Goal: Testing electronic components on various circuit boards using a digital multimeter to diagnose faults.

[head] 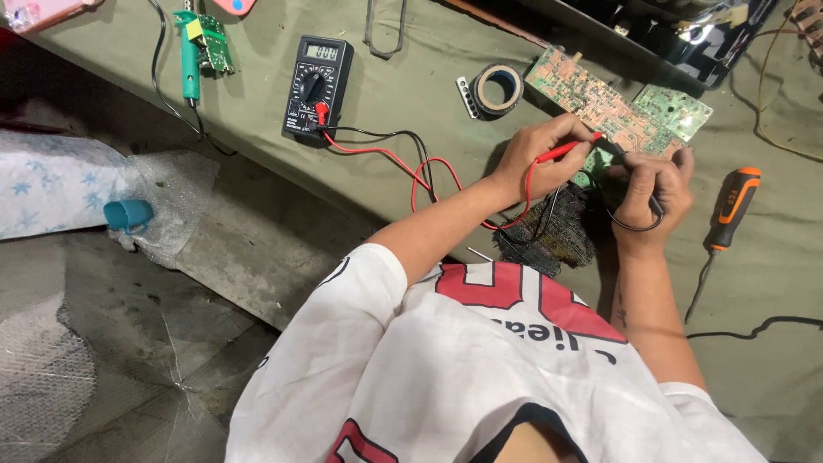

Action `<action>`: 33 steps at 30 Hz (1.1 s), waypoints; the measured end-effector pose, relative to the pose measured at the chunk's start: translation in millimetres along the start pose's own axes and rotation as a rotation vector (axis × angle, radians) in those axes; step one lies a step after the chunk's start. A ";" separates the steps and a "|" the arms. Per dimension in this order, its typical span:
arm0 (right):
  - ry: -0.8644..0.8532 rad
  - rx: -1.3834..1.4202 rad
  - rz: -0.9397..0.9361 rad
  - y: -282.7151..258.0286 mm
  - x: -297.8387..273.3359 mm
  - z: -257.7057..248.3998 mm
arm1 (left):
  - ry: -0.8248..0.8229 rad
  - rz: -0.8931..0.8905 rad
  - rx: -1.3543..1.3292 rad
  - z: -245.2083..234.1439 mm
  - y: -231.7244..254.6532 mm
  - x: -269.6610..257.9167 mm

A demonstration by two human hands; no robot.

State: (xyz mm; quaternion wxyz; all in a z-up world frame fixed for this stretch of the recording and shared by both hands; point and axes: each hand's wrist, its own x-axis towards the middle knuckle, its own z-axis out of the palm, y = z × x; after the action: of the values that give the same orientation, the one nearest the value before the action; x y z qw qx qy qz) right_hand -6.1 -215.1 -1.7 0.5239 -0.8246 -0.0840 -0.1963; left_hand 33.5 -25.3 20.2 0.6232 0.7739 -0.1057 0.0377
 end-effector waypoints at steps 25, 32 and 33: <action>0.106 0.051 -0.114 29.8 3.0 -1.1 | 0.082 0.167 -0.097 8.3 -18.0 1.1; 0.107 0.050 -0.094 23.6 5.6 -1.0 | 0.051 0.162 -0.087 8.4 -21.2 0.9; 0.103 0.046 -0.095 22.9 6.0 -1.0 | 0.051 0.164 -0.086 8.6 -21.9 0.8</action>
State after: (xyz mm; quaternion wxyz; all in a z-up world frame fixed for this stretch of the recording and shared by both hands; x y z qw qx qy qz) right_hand 6.9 -226.4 -17.9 0.5364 -0.7963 -0.1006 -0.2609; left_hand 38.3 -29.3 -2.5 0.6531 0.7341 -0.1543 0.1040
